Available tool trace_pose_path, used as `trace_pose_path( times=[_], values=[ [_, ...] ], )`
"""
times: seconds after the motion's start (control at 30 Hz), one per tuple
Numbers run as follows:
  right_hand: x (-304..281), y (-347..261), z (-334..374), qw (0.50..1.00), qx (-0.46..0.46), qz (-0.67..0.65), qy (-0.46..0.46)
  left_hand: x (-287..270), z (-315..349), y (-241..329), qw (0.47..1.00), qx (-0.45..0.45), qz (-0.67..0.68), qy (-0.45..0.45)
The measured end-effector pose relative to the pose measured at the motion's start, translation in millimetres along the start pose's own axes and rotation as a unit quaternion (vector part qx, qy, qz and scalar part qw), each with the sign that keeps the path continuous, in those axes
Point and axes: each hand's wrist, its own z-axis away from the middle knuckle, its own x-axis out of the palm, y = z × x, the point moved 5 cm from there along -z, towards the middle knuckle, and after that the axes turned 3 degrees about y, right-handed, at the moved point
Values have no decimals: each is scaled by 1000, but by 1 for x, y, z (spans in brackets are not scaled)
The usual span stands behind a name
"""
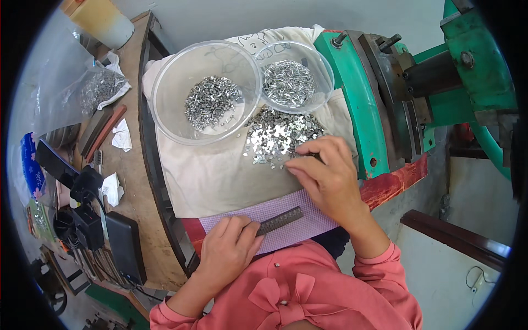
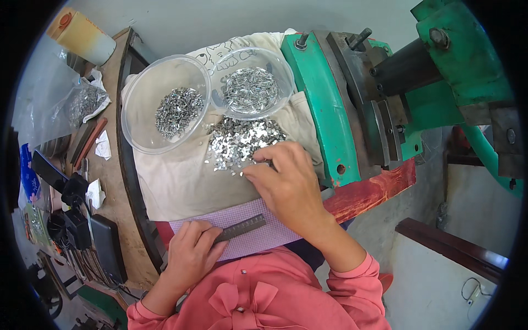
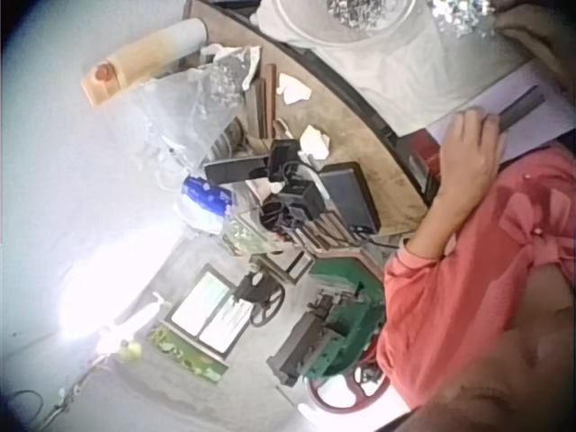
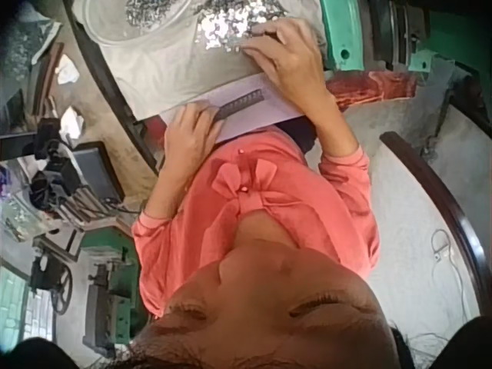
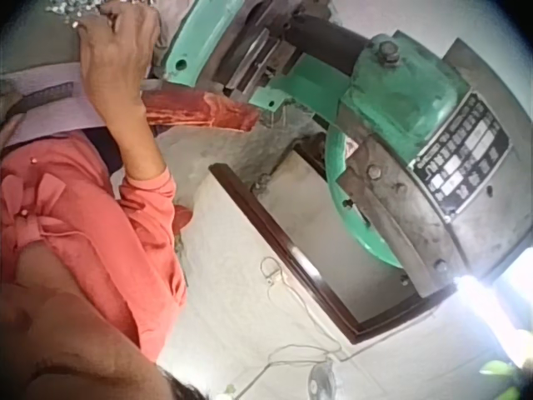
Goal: The person picks small metal pieces from a container and places them into slots on a metal strip. They then insert the strip into a green press machine and operate the lever to press the parts. The person repeats this process, occasionally wiping the strip with a tissue.
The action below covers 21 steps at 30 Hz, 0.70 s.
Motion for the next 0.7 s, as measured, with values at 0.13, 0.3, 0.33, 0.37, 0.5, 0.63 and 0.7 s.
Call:
trace_pose_path(
  times=[0.13,0.3,0.33,0.37,0.5,0.63,0.7],
  values=[
    [1,-1,0,1000,-3,-10,-3,5,-14,-1,999,31,17,20],
    [10,-8,-2,1000,-5,9,-21,4,-29,2,998,43,43,-4],
    [12,-9,-3,1000,-8,17,-17,0,-33,1,998,38,50,3],
    [14,-9,-6,999,-9,32,-22,-4,-37,-2,998,34,57,10],
    [24,-14,-12,996,-6,84,-35,-16,-57,-20,996,-2,36,80],
    [24,-18,-12,996,-15,85,-33,-12,-77,-30,994,-13,11,106],
    [23,-17,-10,997,-25,72,-27,-7,-82,-34,994,-21,-7,107]
  ],
)
